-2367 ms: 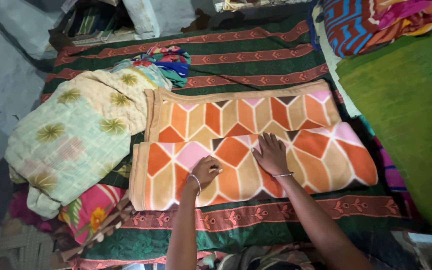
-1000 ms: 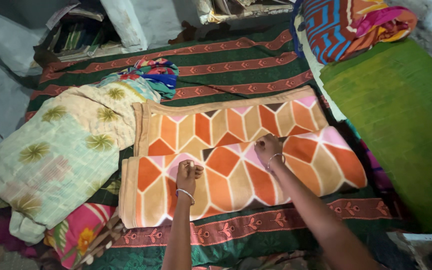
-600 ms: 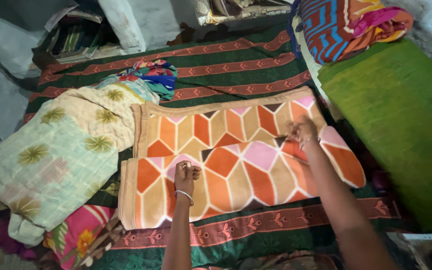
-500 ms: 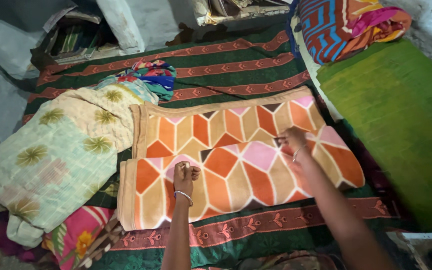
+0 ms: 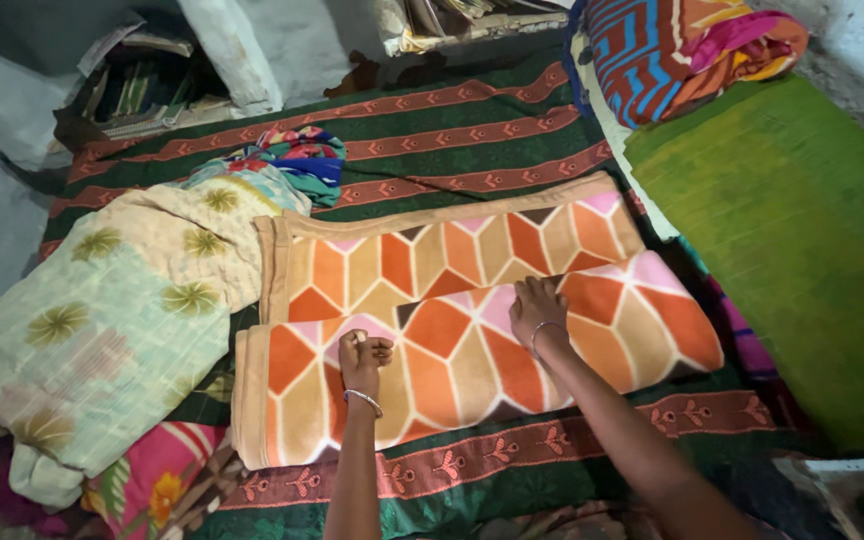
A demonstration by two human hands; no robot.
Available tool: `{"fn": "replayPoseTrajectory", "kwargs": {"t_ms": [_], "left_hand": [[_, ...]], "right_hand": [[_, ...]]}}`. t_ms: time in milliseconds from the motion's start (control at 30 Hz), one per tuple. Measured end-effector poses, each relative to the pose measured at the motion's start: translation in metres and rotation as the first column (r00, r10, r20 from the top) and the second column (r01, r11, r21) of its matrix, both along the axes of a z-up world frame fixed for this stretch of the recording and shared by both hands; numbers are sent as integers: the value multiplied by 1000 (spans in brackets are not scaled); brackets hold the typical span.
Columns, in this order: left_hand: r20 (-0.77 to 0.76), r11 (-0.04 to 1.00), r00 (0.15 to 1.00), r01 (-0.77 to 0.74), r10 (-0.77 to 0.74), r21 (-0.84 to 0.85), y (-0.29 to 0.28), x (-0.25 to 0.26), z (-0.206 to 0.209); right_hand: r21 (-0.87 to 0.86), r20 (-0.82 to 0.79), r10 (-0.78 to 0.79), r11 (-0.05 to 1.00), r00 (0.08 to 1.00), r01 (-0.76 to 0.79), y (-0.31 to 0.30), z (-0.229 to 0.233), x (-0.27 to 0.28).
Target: The person folds a geometric patterned blanket and then a floral-patterned cloth on a bed, smoothing the fabrics by hand.
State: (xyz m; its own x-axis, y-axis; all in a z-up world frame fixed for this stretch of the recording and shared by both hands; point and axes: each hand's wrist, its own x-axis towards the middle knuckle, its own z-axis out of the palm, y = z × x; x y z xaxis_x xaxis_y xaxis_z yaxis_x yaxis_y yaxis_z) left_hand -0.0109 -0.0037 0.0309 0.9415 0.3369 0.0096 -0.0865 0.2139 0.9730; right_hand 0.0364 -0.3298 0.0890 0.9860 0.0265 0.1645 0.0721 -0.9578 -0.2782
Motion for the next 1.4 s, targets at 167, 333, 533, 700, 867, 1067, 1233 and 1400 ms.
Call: {"fn": "replayPoseTrajectory", "kwargs": {"t_ms": [167, 333, 533, 700, 867, 1067, 1233, 1400], "left_hand": [[-33, 1000, 999, -18, 18, -14, -1, -3, 7], [-60, 999, 998, -32, 33, 21, 0, -3, 6], [-81, 997, 995, 48, -53, -64, 9, 16, -26], [0, 986, 993, -119, 119, -120, 30, 58, -18], [307, 859, 941, -270, 140, 435, 27, 90, 12], [-199, 435, 979, 164, 36, 885, -22, 93, 20], [-298, 65, 954, 297, 12, 953, -32, 94, 13], [-442, 39, 895, 440, 57, 897, -35, 91, 21]], "right_hand": [[-8, -2, -6, 1000, 1000, 6, 3, 6, -2], [-15, -34, -28, 1000, 999, 27, 3, 3, 0], [-30, -74, -33, 999, 997, 31, 1, -8, 8], [-43, -65, -35, 999, 997, 32, 1, -11, 11], [-7, -17, -26, 1000, 1000, 26, 2, -13, 13], [-32, -22, -34, 999, 999, 33, 5, -17, 26], [-119, 151, -10, 993, 989, 28, 7, -23, 44], [-30, -144, 46, 998, 989, -50, 7, -15, 81]]}}
